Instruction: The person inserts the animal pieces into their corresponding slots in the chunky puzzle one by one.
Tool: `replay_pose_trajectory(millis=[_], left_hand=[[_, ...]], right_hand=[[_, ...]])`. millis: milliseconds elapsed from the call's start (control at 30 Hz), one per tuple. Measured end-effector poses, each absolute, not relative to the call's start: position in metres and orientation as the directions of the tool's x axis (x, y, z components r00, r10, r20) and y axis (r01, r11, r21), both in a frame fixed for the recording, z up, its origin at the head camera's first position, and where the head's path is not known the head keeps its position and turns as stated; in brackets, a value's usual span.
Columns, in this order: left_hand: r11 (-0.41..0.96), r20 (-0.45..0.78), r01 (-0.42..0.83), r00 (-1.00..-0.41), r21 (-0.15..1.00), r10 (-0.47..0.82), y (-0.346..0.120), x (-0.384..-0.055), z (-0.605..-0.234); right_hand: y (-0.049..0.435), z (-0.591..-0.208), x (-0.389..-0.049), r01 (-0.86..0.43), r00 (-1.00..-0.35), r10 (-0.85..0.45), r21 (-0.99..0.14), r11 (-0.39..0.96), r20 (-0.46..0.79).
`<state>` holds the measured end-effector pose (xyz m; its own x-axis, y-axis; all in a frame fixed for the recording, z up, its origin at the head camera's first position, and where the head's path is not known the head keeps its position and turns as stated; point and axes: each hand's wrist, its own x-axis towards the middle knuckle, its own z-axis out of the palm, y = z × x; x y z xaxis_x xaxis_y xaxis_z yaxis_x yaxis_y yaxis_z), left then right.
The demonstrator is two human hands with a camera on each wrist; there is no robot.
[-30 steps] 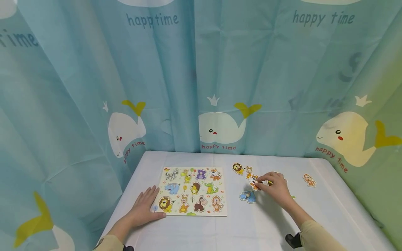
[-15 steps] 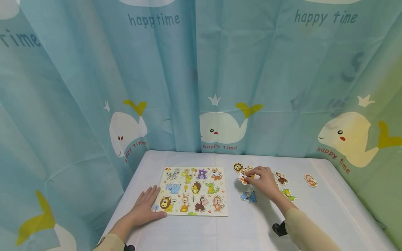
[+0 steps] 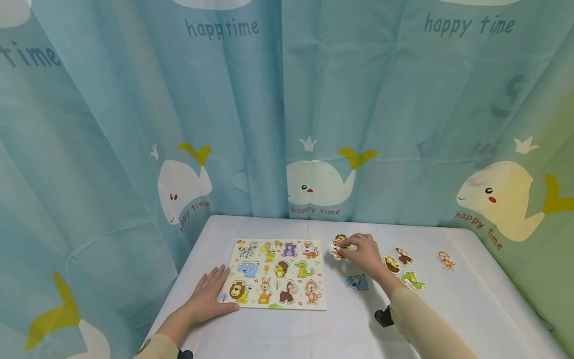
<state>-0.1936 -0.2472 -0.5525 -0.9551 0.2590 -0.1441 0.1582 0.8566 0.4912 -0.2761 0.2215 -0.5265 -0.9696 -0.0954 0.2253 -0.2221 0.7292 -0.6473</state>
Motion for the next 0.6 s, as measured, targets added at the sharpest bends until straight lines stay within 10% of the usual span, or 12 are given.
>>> replay_pose_trajectory(millis=[600], left_hand=[[0.857,-0.127,0.177,-0.955,0.484,0.269,-0.249,-0.194,-0.555]], right_hand=[[0.178,-0.537,-0.296,-0.241,-0.968,-0.145,-0.617,0.749,0.203]])
